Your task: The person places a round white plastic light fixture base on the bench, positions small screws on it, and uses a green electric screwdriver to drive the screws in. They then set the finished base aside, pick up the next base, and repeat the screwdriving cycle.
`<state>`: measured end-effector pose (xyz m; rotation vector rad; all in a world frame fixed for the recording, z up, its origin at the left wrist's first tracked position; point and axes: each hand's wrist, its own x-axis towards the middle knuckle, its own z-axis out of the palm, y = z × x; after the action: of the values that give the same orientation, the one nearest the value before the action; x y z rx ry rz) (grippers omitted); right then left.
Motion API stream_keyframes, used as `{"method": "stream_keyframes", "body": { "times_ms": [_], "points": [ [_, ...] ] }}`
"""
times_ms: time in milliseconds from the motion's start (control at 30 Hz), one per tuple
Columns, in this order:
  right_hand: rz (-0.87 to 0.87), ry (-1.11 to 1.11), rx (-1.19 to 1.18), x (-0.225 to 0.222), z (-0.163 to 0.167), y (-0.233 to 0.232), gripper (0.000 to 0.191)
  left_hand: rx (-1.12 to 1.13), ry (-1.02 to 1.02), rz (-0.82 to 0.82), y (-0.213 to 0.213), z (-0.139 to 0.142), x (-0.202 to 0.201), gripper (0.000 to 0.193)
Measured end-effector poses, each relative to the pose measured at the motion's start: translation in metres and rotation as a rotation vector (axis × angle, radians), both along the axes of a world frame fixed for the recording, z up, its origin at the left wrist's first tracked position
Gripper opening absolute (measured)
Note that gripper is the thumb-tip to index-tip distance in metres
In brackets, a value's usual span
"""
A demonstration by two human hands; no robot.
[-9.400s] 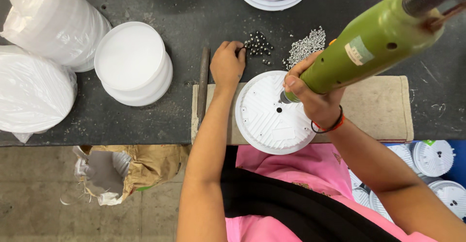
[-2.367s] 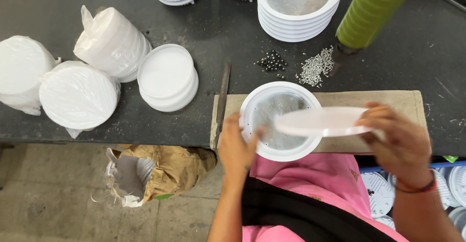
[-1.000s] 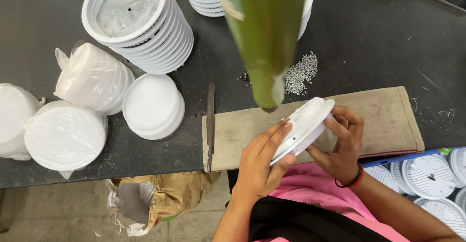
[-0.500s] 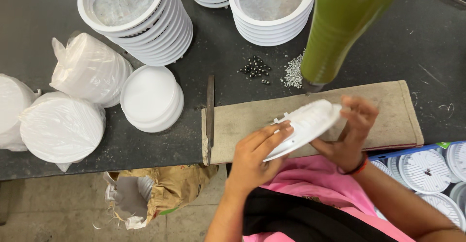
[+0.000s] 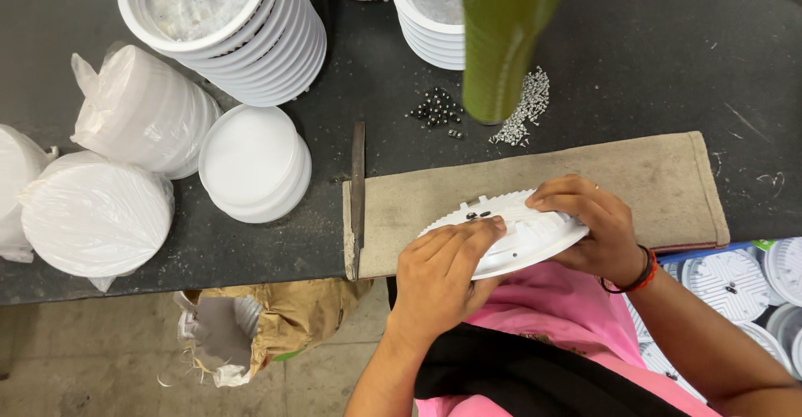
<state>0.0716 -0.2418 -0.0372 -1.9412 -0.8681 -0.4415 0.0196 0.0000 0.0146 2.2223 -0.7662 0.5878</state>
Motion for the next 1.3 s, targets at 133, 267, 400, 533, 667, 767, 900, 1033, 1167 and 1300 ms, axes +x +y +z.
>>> {"method": "stream_keyframes", "body": {
  "times_ms": [133, 267, 400, 533, 667, 767, 900, 1033, 1167, 1300],
  "points": [
    [0.009, 0.003, -0.003, 0.001, -0.006, -0.007, 0.047, -0.023, 0.068, 0.000, -0.002, 0.001, 0.002, 0.058],
    [0.037, 0.476, 0.377, 0.030, -0.015, -0.029, 0.020, -0.050, 0.067, -0.001, -0.003, 0.000, 0.005, 0.054],
    [-0.322, 0.535, 0.048, 0.102, -0.035, -0.041, 0.022, -0.048, 0.071, -0.007, -0.003, 0.000, 0.007, 0.050],
    [-0.391, 0.382, -0.278, 0.136, -0.047, -0.034, 0.019, -0.038, 0.059, -0.002, -0.004, 0.000, 0.008, 0.048],
    [-0.501, 0.343, -0.379, 0.141, -0.045, -0.019, 0.013, -0.046, 0.051, 0.007, -0.005, -0.002, 0.008, 0.050],
    [-0.510, 0.297, -0.393, 0.142, -0.045, -0.015, 0.011, -0.045, 0.054, 0.006, -0.005, -0.003, 0.009, 0.048],
    [-0.446, 0.310, -0.379, 0.142, -0.045, -0.016, 0.014, -0.044, 0.054, -0.005, -0.005, -0.002, 0.010, 0.046],
    [-0.304, 0.434, -0.246, 0.122, -0.023, -0.019, 0.016, -0.014, 0.070, -0.011, -0.004, -0.001, 0.009, 0.044],
    [0.106, 0.346, -0.114, 0.067, 0.036, -0.033, 0.014, -0.028, 0.034, -0.017, -0.004, -0.003, 0.010, 0.045],
    [0.531, -0.006, -0.179, 0.043, 0.080, -0.019, 0.015, -0.016, 0.044, -0.035, -0.005, -0.004, 0.011, 0.046]
  ]
}}
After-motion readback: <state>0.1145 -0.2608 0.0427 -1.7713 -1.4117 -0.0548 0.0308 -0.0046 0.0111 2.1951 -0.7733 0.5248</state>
